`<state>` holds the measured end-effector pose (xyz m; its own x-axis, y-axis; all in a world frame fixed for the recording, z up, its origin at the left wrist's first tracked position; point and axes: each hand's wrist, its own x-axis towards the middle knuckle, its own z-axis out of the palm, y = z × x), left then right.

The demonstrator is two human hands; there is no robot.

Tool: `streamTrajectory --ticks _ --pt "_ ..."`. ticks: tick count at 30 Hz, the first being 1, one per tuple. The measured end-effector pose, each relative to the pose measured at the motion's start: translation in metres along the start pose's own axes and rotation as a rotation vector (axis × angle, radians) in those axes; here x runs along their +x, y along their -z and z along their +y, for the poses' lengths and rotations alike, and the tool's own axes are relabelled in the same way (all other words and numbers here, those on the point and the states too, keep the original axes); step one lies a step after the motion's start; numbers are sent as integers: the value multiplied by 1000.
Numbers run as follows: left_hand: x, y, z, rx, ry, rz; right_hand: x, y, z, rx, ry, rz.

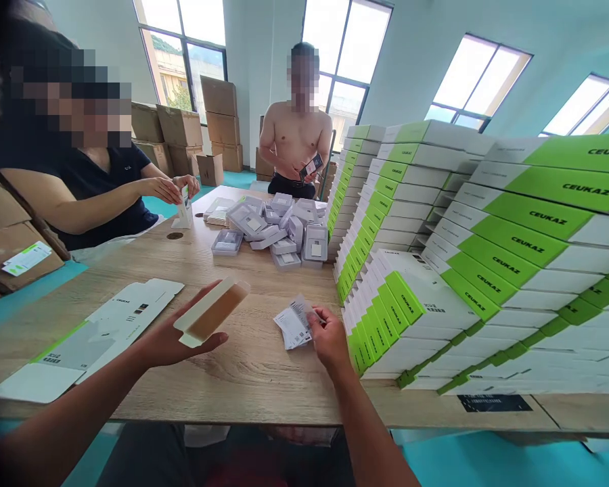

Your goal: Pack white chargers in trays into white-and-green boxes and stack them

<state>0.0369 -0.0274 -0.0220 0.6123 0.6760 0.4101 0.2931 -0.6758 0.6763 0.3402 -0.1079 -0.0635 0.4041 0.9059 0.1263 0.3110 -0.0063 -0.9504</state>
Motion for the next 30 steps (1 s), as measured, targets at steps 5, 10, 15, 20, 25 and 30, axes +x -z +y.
streamTrajectory --ticks 5,10,15,20,25,30 --pt "6 0 1 -5 -29 -59 -44 0 -60 -171 575 -11" --pt "9 -6 -5 -36 -34 -116 -50 -4 -117 -712 1203 -59" --pt "7 -9 -6 -37 -34 -87 -39 -28 -128 -986 1293 -7" --pt "9 -2 -17 -68 5 -56 -30 -48 -123 -923 1251 -33" --pt "13 2 -44 -96 -17 9 1 -61 -112 -476 1116 -24" --pt "14 0 -57 -179 35 69 31 -85 -98 -278 1051 -164"
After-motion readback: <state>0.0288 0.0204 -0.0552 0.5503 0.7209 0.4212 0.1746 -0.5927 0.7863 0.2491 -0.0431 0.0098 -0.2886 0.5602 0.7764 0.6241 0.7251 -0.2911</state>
